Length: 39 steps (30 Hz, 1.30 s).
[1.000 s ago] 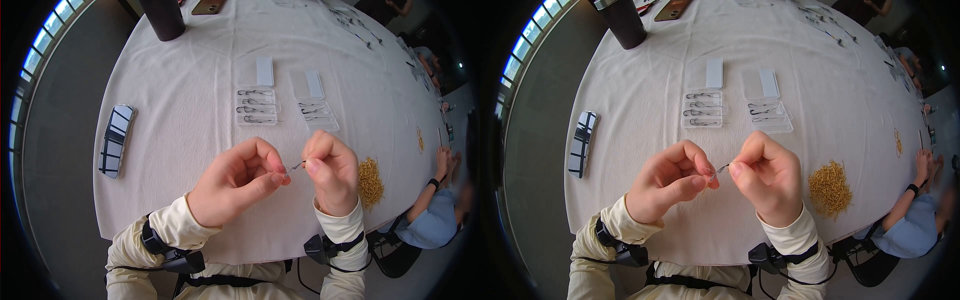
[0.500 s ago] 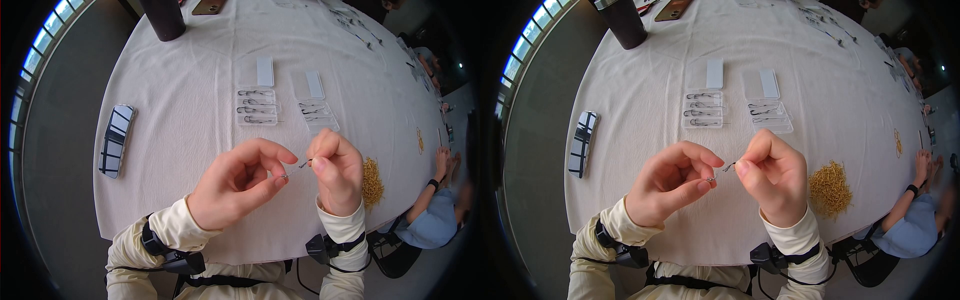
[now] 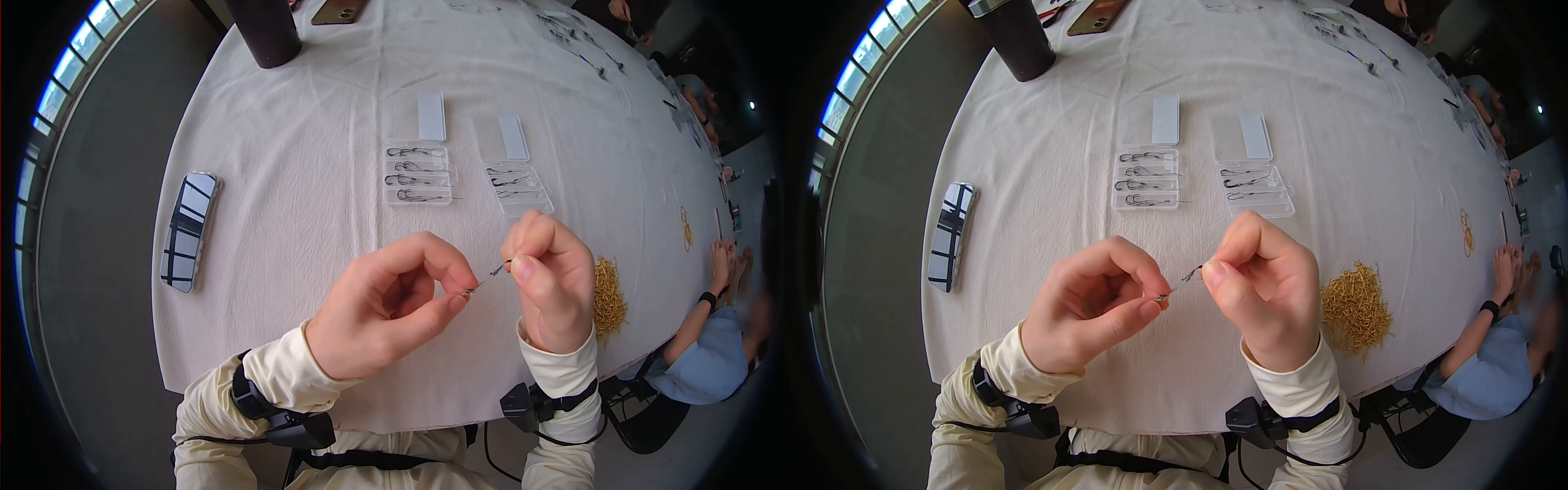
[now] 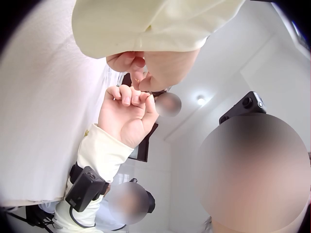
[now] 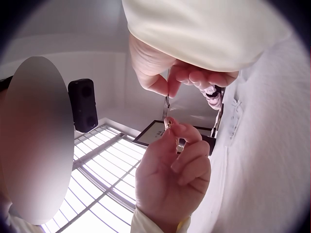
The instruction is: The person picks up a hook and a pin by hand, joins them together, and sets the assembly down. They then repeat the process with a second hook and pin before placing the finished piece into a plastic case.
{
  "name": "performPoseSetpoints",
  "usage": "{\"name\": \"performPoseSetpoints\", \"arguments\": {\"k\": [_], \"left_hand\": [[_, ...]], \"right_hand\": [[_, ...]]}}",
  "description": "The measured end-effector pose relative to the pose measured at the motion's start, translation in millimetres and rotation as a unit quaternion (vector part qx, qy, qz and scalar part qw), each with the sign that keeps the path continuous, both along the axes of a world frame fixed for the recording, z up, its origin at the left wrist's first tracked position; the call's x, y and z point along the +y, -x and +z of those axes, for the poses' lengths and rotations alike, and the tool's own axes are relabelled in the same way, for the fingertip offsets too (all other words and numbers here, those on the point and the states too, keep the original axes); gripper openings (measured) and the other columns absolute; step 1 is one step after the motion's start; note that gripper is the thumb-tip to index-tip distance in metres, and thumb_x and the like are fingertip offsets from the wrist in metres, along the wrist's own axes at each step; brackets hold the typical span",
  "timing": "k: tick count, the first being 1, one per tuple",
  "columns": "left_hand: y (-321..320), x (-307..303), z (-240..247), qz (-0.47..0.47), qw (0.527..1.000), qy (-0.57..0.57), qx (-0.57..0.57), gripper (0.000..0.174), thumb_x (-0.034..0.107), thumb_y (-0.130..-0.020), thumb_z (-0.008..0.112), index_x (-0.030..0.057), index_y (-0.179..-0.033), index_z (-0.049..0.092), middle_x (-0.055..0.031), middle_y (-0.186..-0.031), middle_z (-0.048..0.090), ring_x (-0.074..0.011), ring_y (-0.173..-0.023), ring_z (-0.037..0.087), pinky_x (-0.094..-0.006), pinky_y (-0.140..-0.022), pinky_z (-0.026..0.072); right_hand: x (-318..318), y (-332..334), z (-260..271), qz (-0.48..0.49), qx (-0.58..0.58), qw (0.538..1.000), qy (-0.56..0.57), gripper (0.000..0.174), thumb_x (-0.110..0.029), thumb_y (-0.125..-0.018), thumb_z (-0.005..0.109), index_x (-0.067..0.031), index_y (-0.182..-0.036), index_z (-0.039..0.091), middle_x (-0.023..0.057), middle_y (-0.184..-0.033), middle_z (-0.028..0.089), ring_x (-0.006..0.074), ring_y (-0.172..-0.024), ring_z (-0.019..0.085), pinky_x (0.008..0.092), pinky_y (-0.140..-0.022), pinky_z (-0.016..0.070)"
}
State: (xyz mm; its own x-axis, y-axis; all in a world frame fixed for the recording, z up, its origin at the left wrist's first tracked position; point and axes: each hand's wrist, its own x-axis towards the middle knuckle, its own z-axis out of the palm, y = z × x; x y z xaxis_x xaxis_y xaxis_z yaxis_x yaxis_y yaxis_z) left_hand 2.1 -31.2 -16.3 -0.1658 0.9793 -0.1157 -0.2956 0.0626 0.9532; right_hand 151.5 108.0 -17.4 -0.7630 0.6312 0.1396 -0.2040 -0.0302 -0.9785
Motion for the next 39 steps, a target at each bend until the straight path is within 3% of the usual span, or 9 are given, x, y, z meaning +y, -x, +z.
{"name": "performPoseSetpoints", "arguments": {"k": [8,20,26,39], "left_hand": [[-0.7,0.8,-0.3,0.029,0.999,0.012,-0.007,0.011,0.001,-0.090,0.061,0.0013,-0.098,0.054,-0.0024,-0.095,0.059,-0.0062,-0.087,0.056,-0.0213,-0.078,0.0450],[1.8,0.5,-5.8,0.042,0.998,0.047,0.018,0.009,0.005,-0.091,0.059,0.0021,-0.099,0.058,0.0019,-0.092,0.057,-0.0024,-0.079,0.048,-0.0181,-0.069,0.0399],[0.2,0.6,-3.4,0.061,0.997,0.048,0.000,0.013,0.005,-0.092,0.056,0.0001,-0.103,0.062,0.0021,-0.091,0.057,-0.0023,-0.082,0.048,-0.0181,-0.071,0.0400],[0.6,0.4,0.8,0.075,0.996,0.050,0.012,0.020,0.006,-0.091,0.060,-0.0010,-0.109,0.063,0.0051,-0.084,0.053,-0.0012,-0.074,0.044,-0.0170,-0.066,0.0370]], "right_hand": [[0.2,0.8,-2.4,-0.015,-0.005,1.000,-0.007,0.012,-0.003,-0.083,0.060,-0.0021,-0.076,0.050,-0.0001,-0.073,0.046,0.0050,-0.065,0.039,0.0212,-0.060,0.0341],[-7.0,4.6,-3.8,-0.012,-0.027,1.000,-0.010,0.009,-0.001,-0.084,0.060,-0.0023,-0.079,0.052,-0.0015,-0.073,0.050,0.0039,-0.068,0.041,0.0205,-0.062,0.0345],[-7.3,5.6,-5.3,-0.014,-0.037,0.999,-0.022,0.009,-0.001,-0.084,0.060,-0.0022,-0.079,0.053,-0.0017,-0.073,0.050,0.0039,-0.068,0.041,0.0209,-0.063,0.0349],[-9.5,7.1,-4.8,-0.040,-0.012,0.999,-0.007,0.010,-0.001,-0.086,0.059,-0.0023,-0.080,0.051,-0.0020,-0.074,0.049,0.0030,-0.066,0.039,0.0195,-0.060,0.0344]]}}
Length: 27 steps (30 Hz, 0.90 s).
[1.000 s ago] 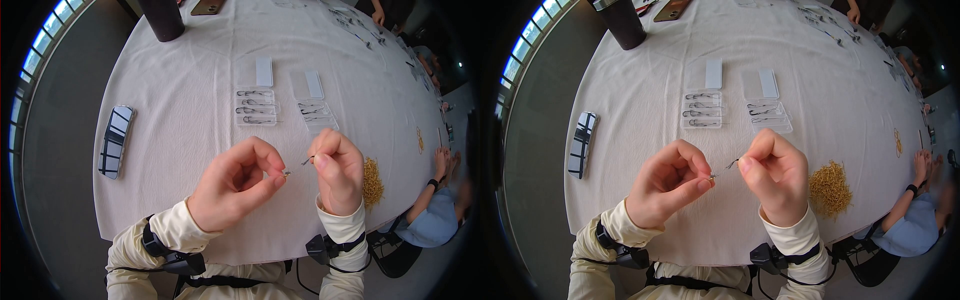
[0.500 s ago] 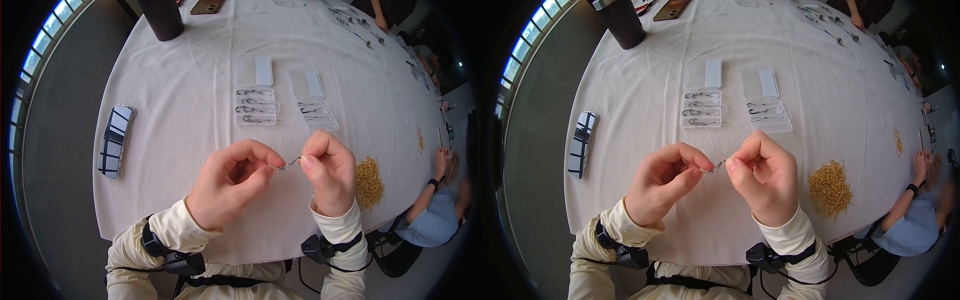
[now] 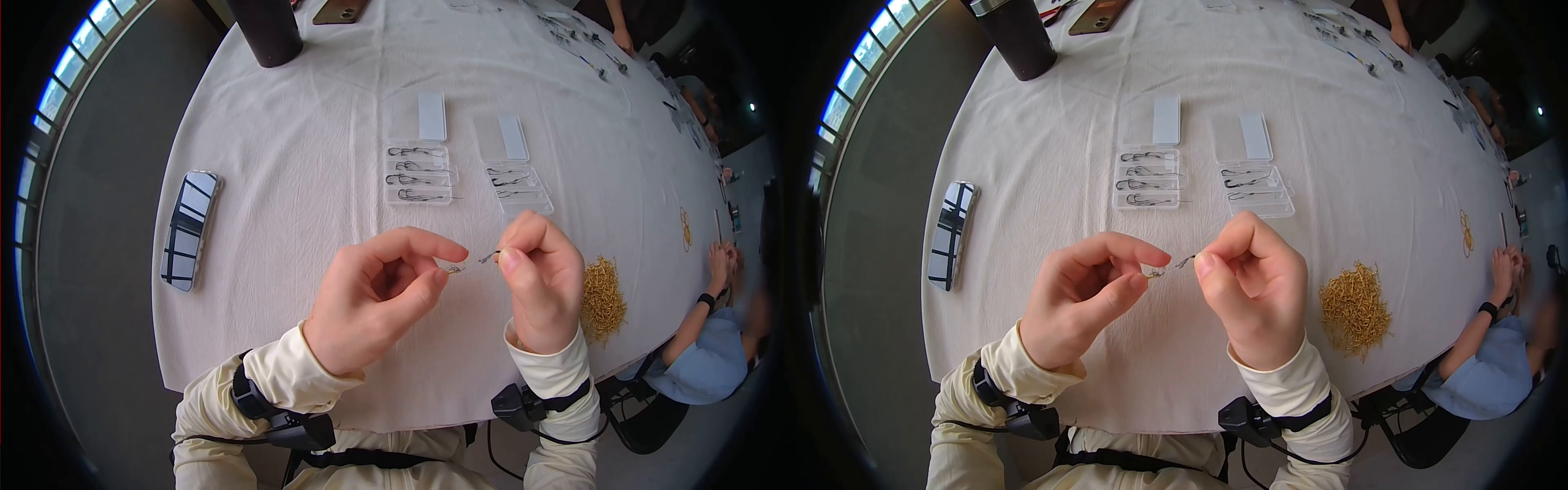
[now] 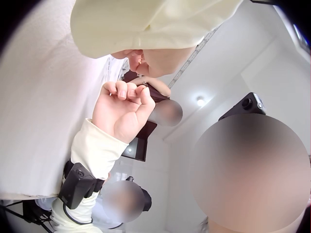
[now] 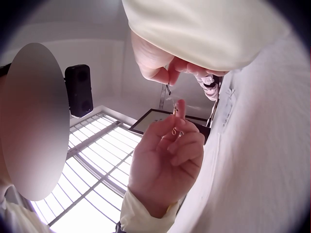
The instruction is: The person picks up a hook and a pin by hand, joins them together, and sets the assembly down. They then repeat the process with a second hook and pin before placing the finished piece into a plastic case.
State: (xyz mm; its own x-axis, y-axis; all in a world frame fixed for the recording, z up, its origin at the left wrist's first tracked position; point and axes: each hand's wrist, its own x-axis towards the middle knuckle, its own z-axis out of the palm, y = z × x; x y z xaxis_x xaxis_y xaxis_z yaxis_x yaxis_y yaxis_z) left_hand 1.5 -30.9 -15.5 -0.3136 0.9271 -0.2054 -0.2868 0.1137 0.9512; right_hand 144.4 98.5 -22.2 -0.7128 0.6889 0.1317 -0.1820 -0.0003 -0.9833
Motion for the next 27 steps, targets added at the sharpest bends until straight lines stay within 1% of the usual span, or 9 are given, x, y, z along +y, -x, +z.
{"name": "performPoseSetpoints", "arguments": {"k": [2,7,9,14,16,17,19,22,27], "left_hand": [[0.1,-0.1,-0.7,0.005,1.000,-0.011,0.004,0.018,0.005,-0.090,0.061,-0.0004,-0.107,0.062,0.0047,-0.086,0.054,-0.0012,-0.075,0.045,-0.0168,-0.066,0.0376],[1.0,0.3,-4.2,0.011,1.000,0.011,-0.016,0.008,0.006,-0.091,0.062,0.0014,-0.096,0.060,0.0028,-0.090,0.057,-0.0019,-0.079,0.049,-0.0174,-0.070,0.0408],[1.4,0.4,-4.3,0.008,1.000,0.006,-0.020,0.009,0.007,-0.091,0.061,0.0011,-0.097,0.061,0.0023,-0.091,0.058,-0.0020,-0.079,0.050,-0.0175,-0.070,0.0410],[0.9,0.4,-4.5,0.017,1.000,-0.006,-0.020,0.012,0.007,-0.092,0.059,-0.0004,-0.100,0.064,0.0012,-0.093,0.061,-0.0021,-0.079,0.050,-0.0180,-0.070,0.0410],[3.5,-0.1,-3.8,0.014,1.000,0.009,-0.010,0.017,0.008,-0.093,0.055,-0.0012,-0.103,0.065,0.0015,-0.093,0.062,-0.0012,-0.073,0.046,-0.0176,-0.064,0.0378],[4.5,-0.4,-2.0,0.015,1.000,0.009,-0.010,0.017,0.008,-0.093,0.055,-0.0012,-0.103,0.065,0.0015,-0.093,0.062,-0.0012,-0.073,0.046,-0.0176,-0.064,0.0378],[6.5,-1.0,3.1,0.007,1.000,0.023,-0.013,0.019,0.008,-0.093,0.053,-0.0012,-0.104,0.066,0.0021,-0.091,0.062,-0.0007,-0.067,0.040,-0.0178,-0.058,0.0325],[6.1,-0.7,4.4,0.022,1.000,0.019,-0.006,0.020,0.009,-0.094,0.052,-0.0007,-0.105,0.066,0.0036,-0.089,0.060,-0.0008,-0.064,0.036,-0.0182,-0.055,0.0291],[6.8,1.0,3.4,0.047,0.999,-0.009,0.000,0.018,0.008,-0.093,0.052,0.0001,-0.105,0.064,0.0051,-0.084,0.056,-0.0008,-0.065,0.038,-0.0180,-0.056,0.0310]], "right_hand": [[0.0,0.2,1.0,0.004,0.001,1.000,0.002,0.010,-0.001,-0.086,0.059,-0.0022,-0.080,0.051,-0.0019,-0.074,0.049,0.0030,-0.066,0.040,0.0194,-0.060,0.0344],[0.9,0.0,-0.9,0.014,0.002,1.000,0.008,0.010,-0.002,-0.086,0.060,-0.0023,-0.080,0.052,-0.0019,-0.074,0.049,0.0032,-0.066,0.040,0.0194,-0.061,0.0350],[2.3,0.2,-4.9,0.016,-0.015,0.999,-0.033,0.009,-0.003,-0.085,0.060,-0.0024,-0.080,0.053,-0.0016,-0.074,0.050,0.0035,-0.067,0.041,0.0199,-0.063,0.0355],[0.1,0.9,-2.6,0.022,-0.036,0.999,-0.012,0.008,-0.004,-0.086,0.061,-0.0023,-0.081,0.054,-0.0019,-0.074,0.051,0.0037,-0.068,0.042,0.0201,-0.064,0.0358],[0.5,0.8,-2.6,0.023,-0.038,0.999,-0.005,0.008,-0.004,-0.086,0.060,-0.0021,-0.081,0.054,-0.0020,-0.074,0.052,0.0036,-0.068,0.042,0.0200,-0.064,0.0358],[0.6,0.6,-2.2,0.021,-0.039,0.999,0.006,0.008,-0.004,-0.086,0.060,-0.0020,-0.081,0.054,-0.0022,-0.074,0.052,0.0036,-0.068,0.042,0.0199,-0.064,0.0358],[0.8,0.9,-1.6,0.020,-0.041,0.999,0.017,0.008,-0.004,-0.086,0.060,-0.0019,-0.081,0.054,-0.0023,-0.074,0.052,0.0035,-0.068,0.042,0.0199,-0.064,0.0358],[0.6,1.0,-1.3,0.022,-0.049,0.998,0.013,0.008,-0.004,-0.087,0.060,-0.0015,-0.082,0.054,-0.0022,-0.075,0.052,0.0034,-0.068,0.043,0.0198,-0.064,0.0359],[0.0,1.9,-0.8,0.031,-0.089,0.996,-0.002,0.006,-0.005,-0.086,0.059,-0.0005,-0.084,0.056,-0.0007,-0.077,0.054,0.0054,-0.070,0.046,0.0219,-0.067,0.0384]]}}
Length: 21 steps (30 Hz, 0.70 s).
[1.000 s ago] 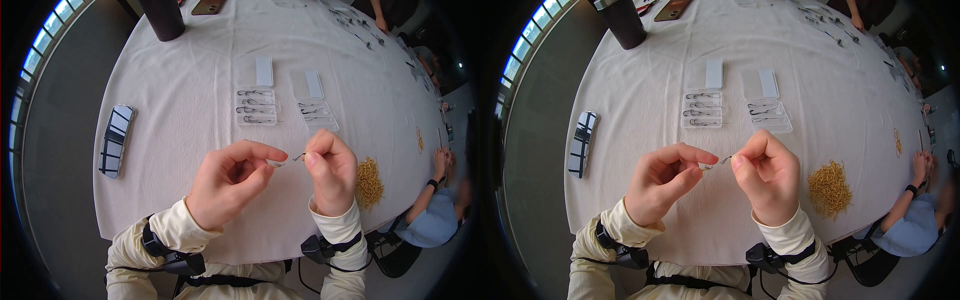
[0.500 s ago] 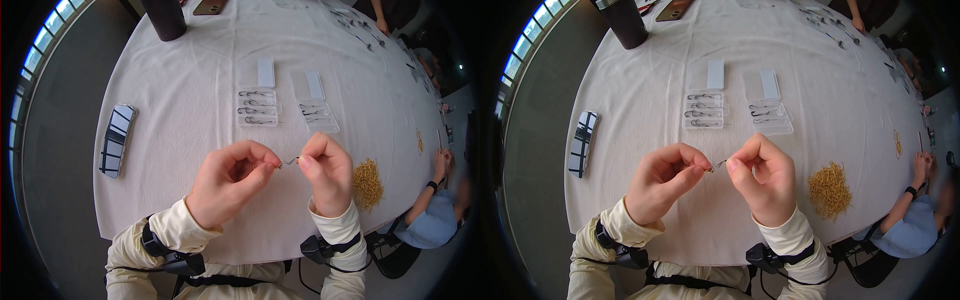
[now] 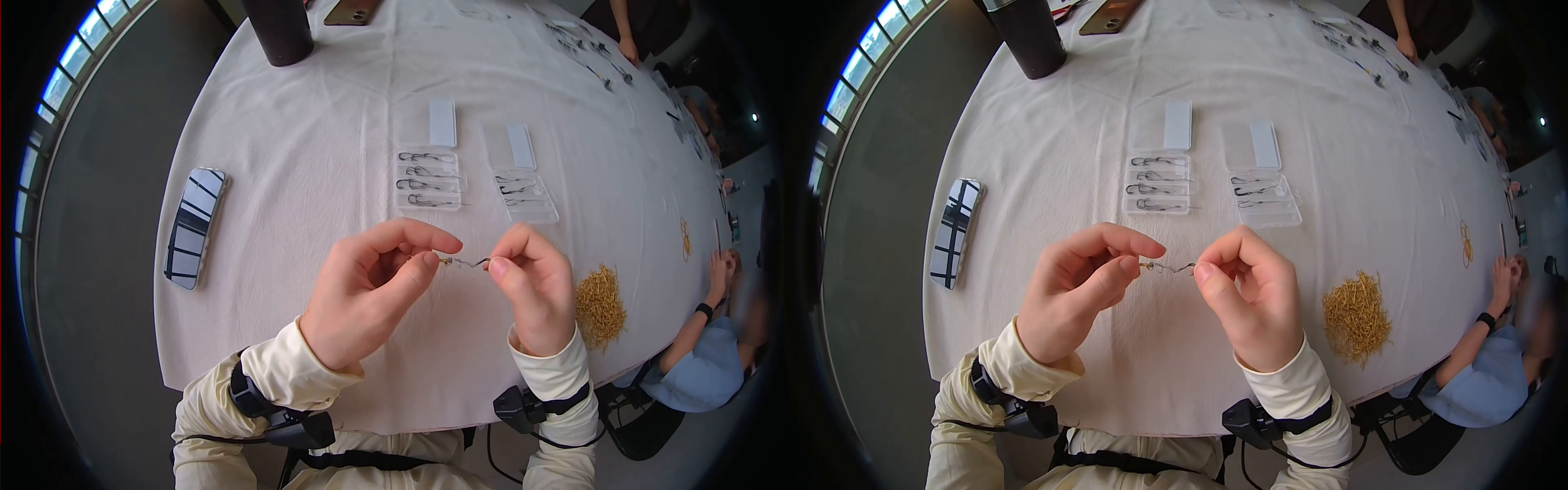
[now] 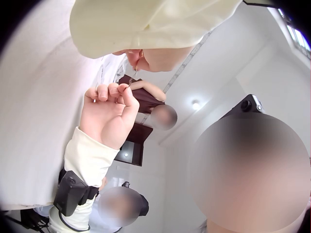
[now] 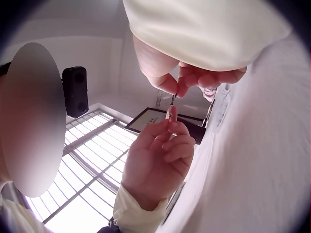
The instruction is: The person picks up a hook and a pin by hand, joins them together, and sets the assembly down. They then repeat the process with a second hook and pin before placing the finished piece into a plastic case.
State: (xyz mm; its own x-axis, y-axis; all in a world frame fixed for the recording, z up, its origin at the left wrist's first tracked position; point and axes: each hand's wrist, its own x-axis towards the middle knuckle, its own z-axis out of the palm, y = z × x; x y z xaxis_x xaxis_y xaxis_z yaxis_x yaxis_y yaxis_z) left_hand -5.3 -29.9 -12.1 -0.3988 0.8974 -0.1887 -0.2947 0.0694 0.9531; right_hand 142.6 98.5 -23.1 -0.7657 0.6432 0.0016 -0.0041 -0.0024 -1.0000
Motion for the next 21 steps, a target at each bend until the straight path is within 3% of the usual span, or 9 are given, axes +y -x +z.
{"name": "performPoseSetpoints", "arguments": {"k": [2,4,5,7,20,21], "left_hand": [[1.1,0.5,-3.8,0.009,1.000,-0.011,0.009,0.016,0.006,-0.093,0.053,0.0006,-0.103,0.064,0.0053,-0.083,0.055,-0.0009,-0.065,0.038,-0.0181,-0.057,0.0319],[2.9,0.0,-8.0,0.048,0.990,-0.053,0.121,0.011,-0.001,-0.088,0.057,0.0012,-0.097,0.062,0.0035,-0.083,0.057,-0.0014,-0.063,0.040,-0.0180,-0.057,0.0337],[3.9,-0.1,-4.9,0.049,0.990,-0.054,0.122,0.011,-0.001,-0.088,0.057,0.0012,-0.097,0.062,0.0035,-0.083,0.057,-0.0014,-0.063,0.040,-0.0180,-0.057,0.0337],[5.7,0.4,3.5,0.070,0.940,-0.055,0.328,0.015,-0.008,-0.082,0.061,0.0014,-0.094,0.061,0.0014,-0.083,0.058,-0.0019,-0.060,0.040,-0.0176,-0.056,0.0342],[9.5,1.2,3.7,0.085,0.938,-0.080,0.328,0.020,-0.009,-0.080,0.062,0.0014,-0.097,0.061,0.0000,-0.083,0.061,-0.0018,-0.059,0.038,-0.0173,-0.054,0.0328],[9.9,1.7,3.3,0.091,0.933,-0.083,0.339,0.021,-0.007,-0.078,0.064,0.0029,-0.096,0.062,-0.0013,-0.082,0.062,-0.0050,-0.057,0.042,-0.0197,-0.052,0.0354]], "right_hand": [[0.4,0.2,1.0,0.011,-0.011,1.000,-0.004,0.006,-0.005,-0.086,0.059,-0.0003,-0.085,0.056,-0.0002,-0.078,0.054,0.0060,-0.071,0.046,0.0224,-0.068,0.0390],[0.7,0.4,1.0,0.022,-0.023,0.999,-0.008,0.005,-0.005,-0.086,0.059,-0.0001,-0.085,0.056,0.0002,-0.079,0.055,0.0066,-0.072,0.047,0.0229,-0.069,0.0396],[1.0,0.5,-0.6,0.025,-0.018,0.999,-0.013,0.005,-0.005,-0.086,0.059,0.0000,-0.085,0.057,0.0003,-0.080,0.055,0.0067,-0.073,0.048,0.0231,-0.070,0.0397],[1.1,0.8,-1.2,0.030,-0.012,0.999,-0.018,0.006,-0.005,-0.086,0.059,0.0001,-0.086,0.057,0.0005,-0.080,0.055,0.0069,-0.074,0.048,0.0232,-0.071,0.0399],[1.9,2.2,-8.7,0.051,-0.058,0.989,-0.122,0.007,-0.005,-0.080,0.064,-0.0036,-0.085,0.059,0.0018,-0.080,0.055,0.0097,-0.074,0.049,0.0245,-0.068,0.0392],[2.0,2.4,-8.9,0.047,-0.056,0.987,-0.142,0.007,-0.005,-0.080,0.064,-0.0039,-0.086,0.060,0.0021,-0.081,0.055,0.0105,-0.075,0.050,0.0248,-0.068,0.0394]]}}
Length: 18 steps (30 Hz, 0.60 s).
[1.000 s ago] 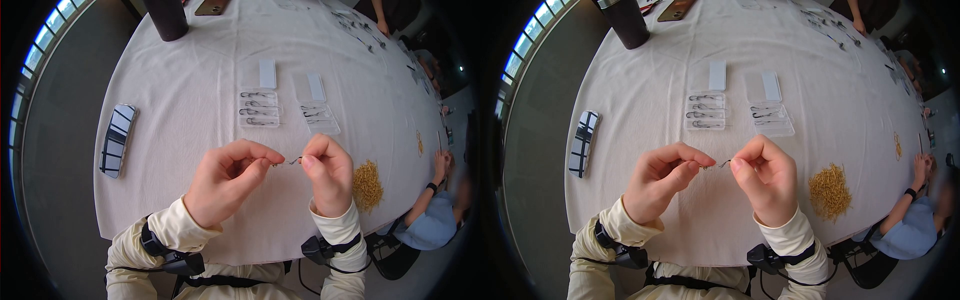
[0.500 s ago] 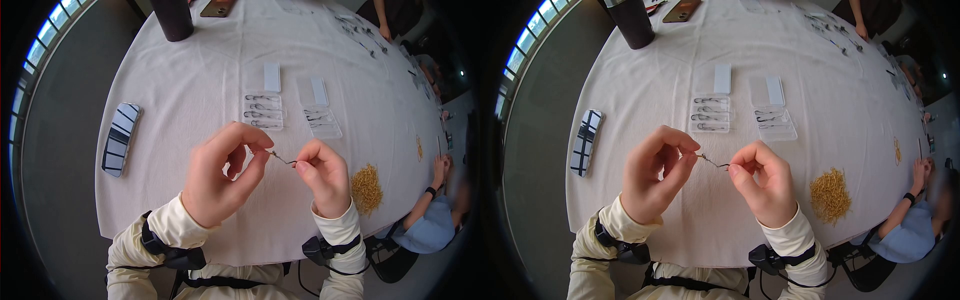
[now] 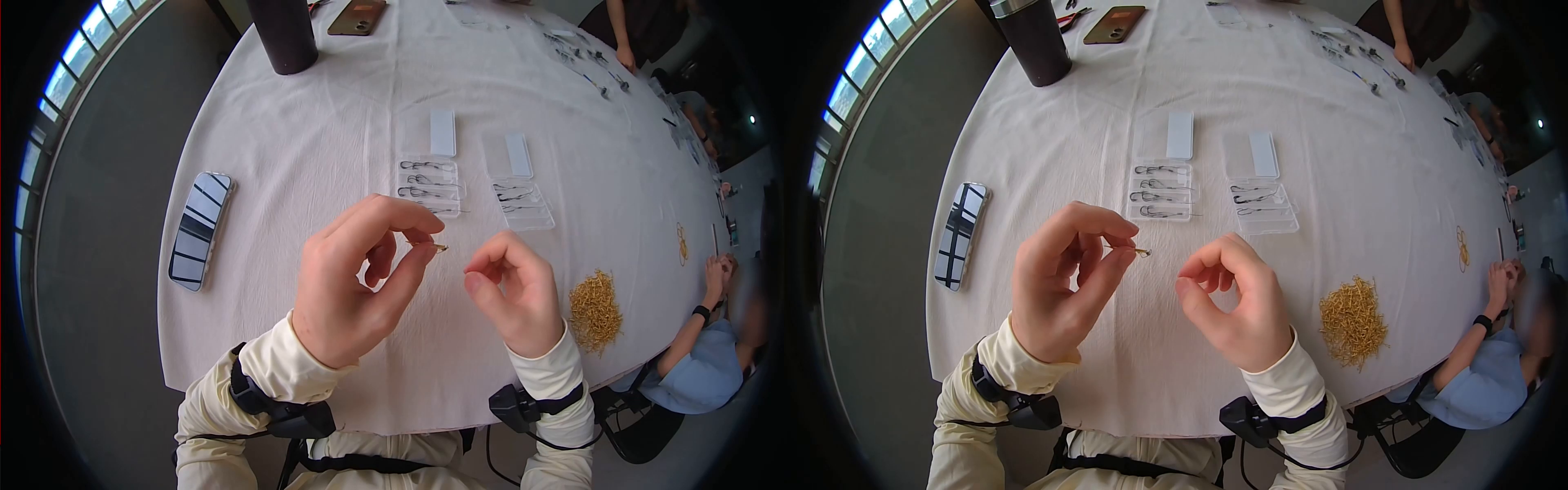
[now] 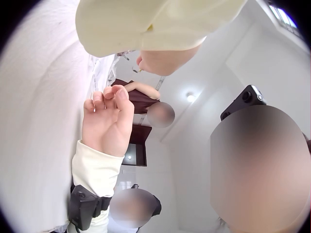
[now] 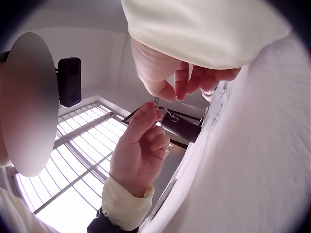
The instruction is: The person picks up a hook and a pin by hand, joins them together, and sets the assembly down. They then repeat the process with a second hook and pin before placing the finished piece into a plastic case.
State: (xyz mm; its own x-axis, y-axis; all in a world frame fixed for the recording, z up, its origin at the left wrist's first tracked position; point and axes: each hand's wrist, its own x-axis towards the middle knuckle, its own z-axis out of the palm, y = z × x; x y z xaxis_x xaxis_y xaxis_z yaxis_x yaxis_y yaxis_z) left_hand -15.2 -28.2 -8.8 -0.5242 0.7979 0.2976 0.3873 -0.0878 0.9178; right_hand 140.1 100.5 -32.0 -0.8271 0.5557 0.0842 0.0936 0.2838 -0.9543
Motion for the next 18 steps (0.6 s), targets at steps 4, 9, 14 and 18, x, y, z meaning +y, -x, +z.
{"name": "performPoseSetpoints", "arguments": {"k": [4,9,14,18], "left_hand": [[-0.7,-0.3,2.0,0.002,1.000,0.012,0.012,0.022,-0.006,-0.076,0.065,0.0042,-0.095,0.062,-0.0027,-0.081,0.063,-0.0081,-0.053,0.043,-0.0223,-0.049,0.0371],[-2.8,0.5,2.0,-0.005,1.000,0.006,-0.011,0.022,-0.005,-0.076,0.064,0.0035,-0.096,0.062,-0.0022,-0.079,0.063,-0.0064,-0.052,0.041,-0.0214,-0.048,0.0344],[-4.4,0.7,1.9,-0.010,1.000,0.007,-0.029,0.021,-0.005,-0.077,0.064,0.0034,-0.096,0.061,-0.0014,-0.077,0.062,-0.0048,-0.052,0.039,-0.0206,-0.047,0.0323],[-4.5,0.7,1.2,-0.021,0.999,0.008,-0.037,0.021,-0.004,-0.077,0.063,0.0035,-0.096,0.061,-0.0006,-0.077,0.062,-0.0045,-0.051,0.039,-0.0205,-0.047,0.0313]], "right_hand": [[-2.6,5.2,4.3,-0.023,0.028,0.998,-0.052,0.012,-0.006,-0.080,0.064,-0.0047,-0.092,0.063,0.0021,-0.085,0.057,0.0120,-0.078,0.051,0.0252,-0.068,0.0398],[-2.8,6.3,7.1,-0.006,0.046,0.996,-0.079,0.021,-0.007,-0.080,0.066,-0.0068,-0.100,0.067,0.0018,-0.092,0.061,0.0141,-0.082,0.053,0.0255,-0.070,0.0398],[-2.8,5.8,3.1,0.012,0.037,0.996,-0.086,0.020,-0.008,-0.078,0.068,-0.0068,-0.098,0.067,0.0012,-0.093,0.061,0.0137,-0.082,0.053,0.0259,-0.070,0.0395],[-3.8,6.5,4.9,-0.028,0.035,0.996,-0.075,0.016,-0.008,-0.077,0.071,-0.0072,-0.093,0.068,0.0014,-0.091,0.061,0.0132,-0.084,0.054,0.0260,-0.069,0.0391]]}}
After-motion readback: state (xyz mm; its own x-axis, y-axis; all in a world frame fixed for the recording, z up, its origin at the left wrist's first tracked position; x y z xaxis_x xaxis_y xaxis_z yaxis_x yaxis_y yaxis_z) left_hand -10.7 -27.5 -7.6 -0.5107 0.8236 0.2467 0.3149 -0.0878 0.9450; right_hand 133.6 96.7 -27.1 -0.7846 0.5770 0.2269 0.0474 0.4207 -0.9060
